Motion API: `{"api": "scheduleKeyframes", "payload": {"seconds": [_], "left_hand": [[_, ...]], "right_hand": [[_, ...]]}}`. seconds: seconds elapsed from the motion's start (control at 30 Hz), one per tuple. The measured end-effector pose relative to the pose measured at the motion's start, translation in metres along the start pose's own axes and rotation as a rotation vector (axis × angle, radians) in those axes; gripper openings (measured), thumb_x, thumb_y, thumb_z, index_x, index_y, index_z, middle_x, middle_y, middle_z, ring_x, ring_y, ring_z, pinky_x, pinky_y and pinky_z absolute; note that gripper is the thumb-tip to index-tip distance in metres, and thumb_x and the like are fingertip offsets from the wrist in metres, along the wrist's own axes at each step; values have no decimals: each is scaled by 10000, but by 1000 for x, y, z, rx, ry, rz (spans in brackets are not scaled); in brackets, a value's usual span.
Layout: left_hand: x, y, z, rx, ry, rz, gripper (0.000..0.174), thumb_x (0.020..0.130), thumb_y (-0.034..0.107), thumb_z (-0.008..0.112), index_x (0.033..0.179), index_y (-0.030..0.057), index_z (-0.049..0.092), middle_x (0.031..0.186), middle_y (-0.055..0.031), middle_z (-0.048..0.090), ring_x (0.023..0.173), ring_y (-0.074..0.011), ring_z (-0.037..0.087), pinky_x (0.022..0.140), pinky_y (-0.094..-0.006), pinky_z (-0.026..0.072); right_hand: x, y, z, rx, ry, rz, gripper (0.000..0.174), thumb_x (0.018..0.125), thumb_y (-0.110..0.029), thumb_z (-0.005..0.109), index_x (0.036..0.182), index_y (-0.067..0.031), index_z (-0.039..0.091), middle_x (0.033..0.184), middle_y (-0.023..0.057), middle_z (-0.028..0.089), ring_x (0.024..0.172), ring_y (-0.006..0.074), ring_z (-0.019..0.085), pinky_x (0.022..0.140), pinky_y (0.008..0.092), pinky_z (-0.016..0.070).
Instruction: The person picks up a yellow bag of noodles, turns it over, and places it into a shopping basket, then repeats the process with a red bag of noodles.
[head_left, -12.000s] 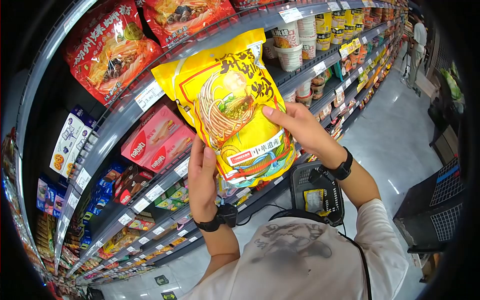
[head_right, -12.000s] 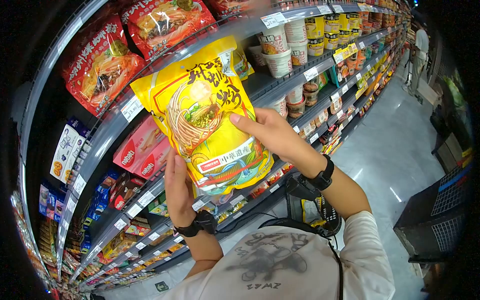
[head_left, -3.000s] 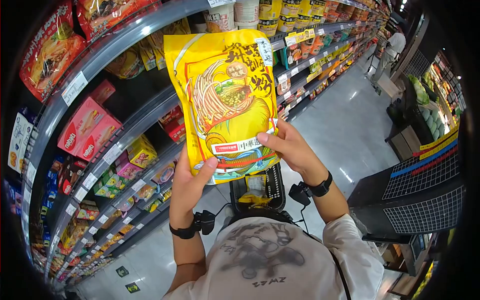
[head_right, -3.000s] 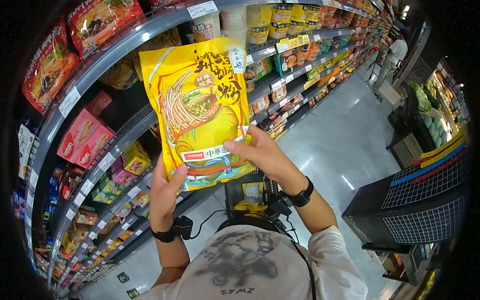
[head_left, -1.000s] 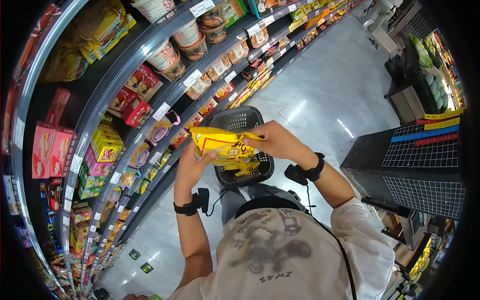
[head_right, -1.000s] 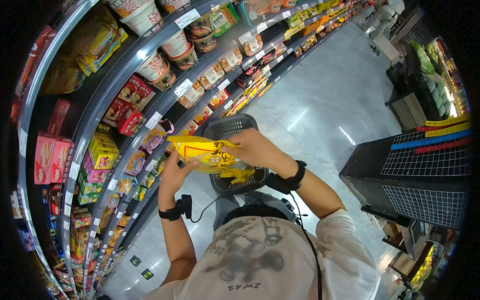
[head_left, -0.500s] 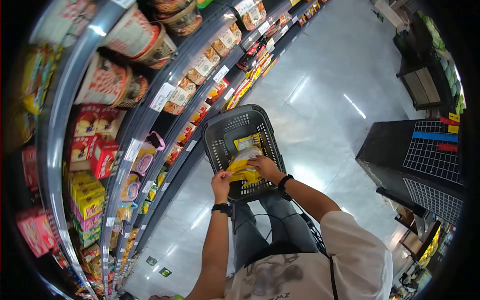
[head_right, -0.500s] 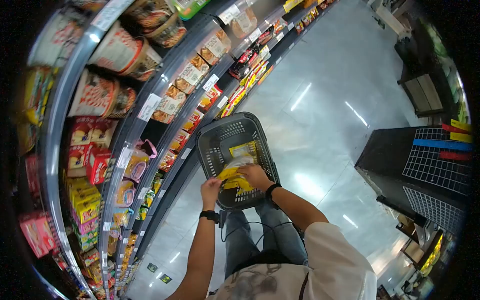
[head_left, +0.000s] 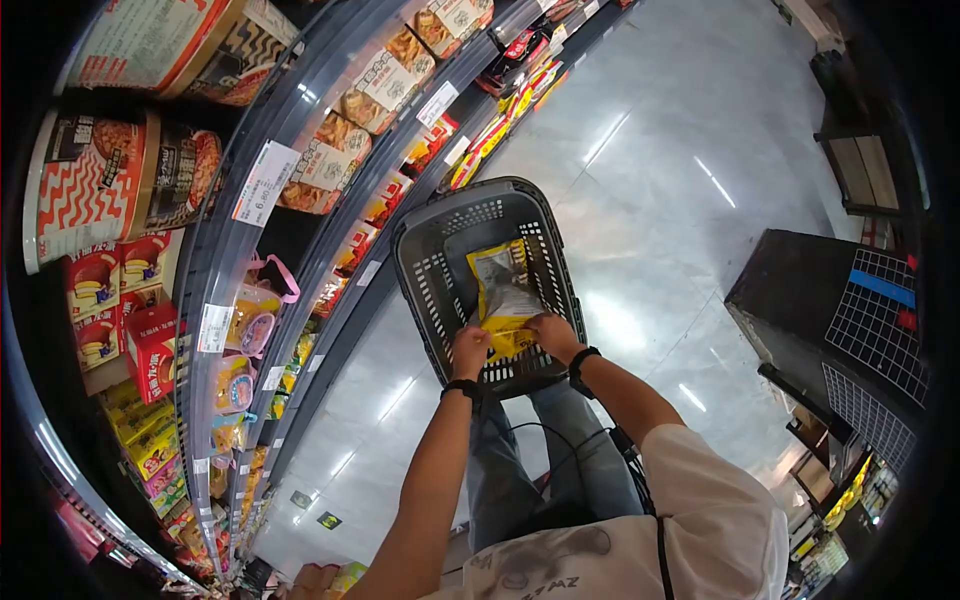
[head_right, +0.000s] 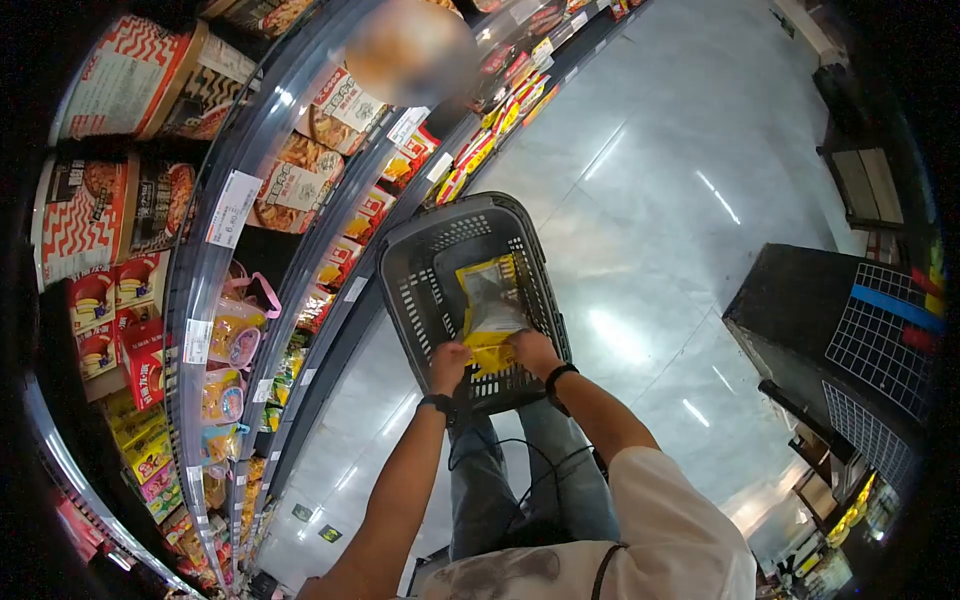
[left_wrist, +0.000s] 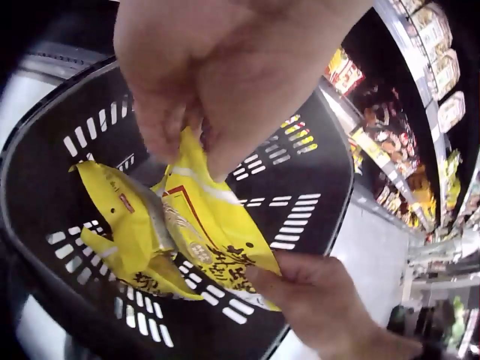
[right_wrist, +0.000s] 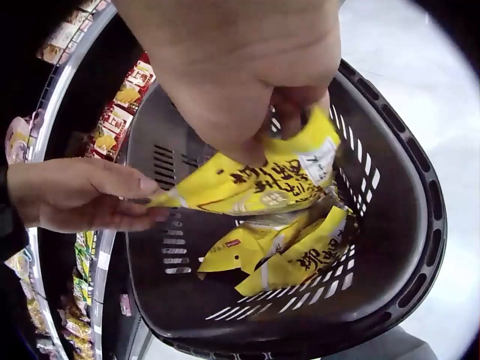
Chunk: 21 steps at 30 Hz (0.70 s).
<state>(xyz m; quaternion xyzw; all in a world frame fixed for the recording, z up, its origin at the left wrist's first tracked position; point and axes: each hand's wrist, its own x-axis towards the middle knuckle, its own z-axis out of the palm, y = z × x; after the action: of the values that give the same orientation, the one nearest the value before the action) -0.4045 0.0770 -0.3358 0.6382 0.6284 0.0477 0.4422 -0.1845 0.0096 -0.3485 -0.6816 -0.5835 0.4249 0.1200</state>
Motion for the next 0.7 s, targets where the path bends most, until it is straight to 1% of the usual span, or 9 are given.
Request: {"api": "scheduleKeyframes", "payload": {"seconds": [0.13,0.23,0.33,0.4,0.5,0.53,0.6,0.63,0.7], "left_hand": [[-11,-6,11,14,-308,-276,289,857,301,663,899,19,712,865,-174,708,857,-319,687,768,-399,516],[-23,-4,16,28,-306,-282,326,872,326,633,957,20,707,929,-184,709,899,-325,685,780,-407,515],[-37,4,11,-31,-330,-265,297,888,294,606,1005,37,700,985,-183,703,949,-333,672,814,-417,512],[-40,-2,1,-31,-377,-189,260,894,261,583,1021,69,704,1048,-176,699,1008,-344,658,853,-431,509],[-51,7,-33,-96,-258,-209,271,881,280,610,996,56,710,995,-160,710,962,-326,675,829,-421,517],[-58,28,-55,-55,-171,-138,284,882,305,625,976,52,713,966,-150,714,944,-307,682,819,-409,523],[-63,42,-88,-217,-97,-84,277,901,294,615,996,51,707,956,-149,714,953,-291,686,810,-392,528],[-62,41,-98,-318,-34,-31,242,912,250,605,1001,47,702,942,-136,716,934,-271,688,801,-378,529],[-73,70,-145,-542,12,-58,165,933,132,582,1012,33,687,895,-93,710,868,-182,675,777,-317,525]], "right_hand": [[-4,8,14,-82,-65,42,235,827,-152,586,999,-199,738,850,153,696,772,375,674,712,450,556],[-1,1,1,-212,-321,-49,258,853,-155,532,1041,-77,691,978,176,697,926,343,668,837,435,538],[-13,-19,-26,20,-96,-190,164,868,-195,542,885,-128,691,858,176,682,827,379,667,731,479,539],[-15,-24,-48,-209,-283,-199,175,872,-208,535,892,-98,669,947,198,668,874,383,653,756,480,532],[-24,-10,-67,-99,-133,-339,179,849,-198,545,911,-77,661,795,181,655,806,391,645,719,483,522],[-25,-15,-80,-248,-252,-196,192,830,-213,559,902,-87,684,830,176,678,842,378,657,731,449,532],[-33,-19,-101,-111,-208,-51,202,765,-234,646,888,-96,728,870,141,717,838,320,688,739,397,551],[-34,-5,-102,-49,-131,-186,216,753,-230,666,908,-95,735,858,142,720,798,307,694,717,382,557],[-46,-34,-130,96,-138,-52,177,772,-226,656,849,-83,728,822,139,716,772,302,693,706,386,558]]}}
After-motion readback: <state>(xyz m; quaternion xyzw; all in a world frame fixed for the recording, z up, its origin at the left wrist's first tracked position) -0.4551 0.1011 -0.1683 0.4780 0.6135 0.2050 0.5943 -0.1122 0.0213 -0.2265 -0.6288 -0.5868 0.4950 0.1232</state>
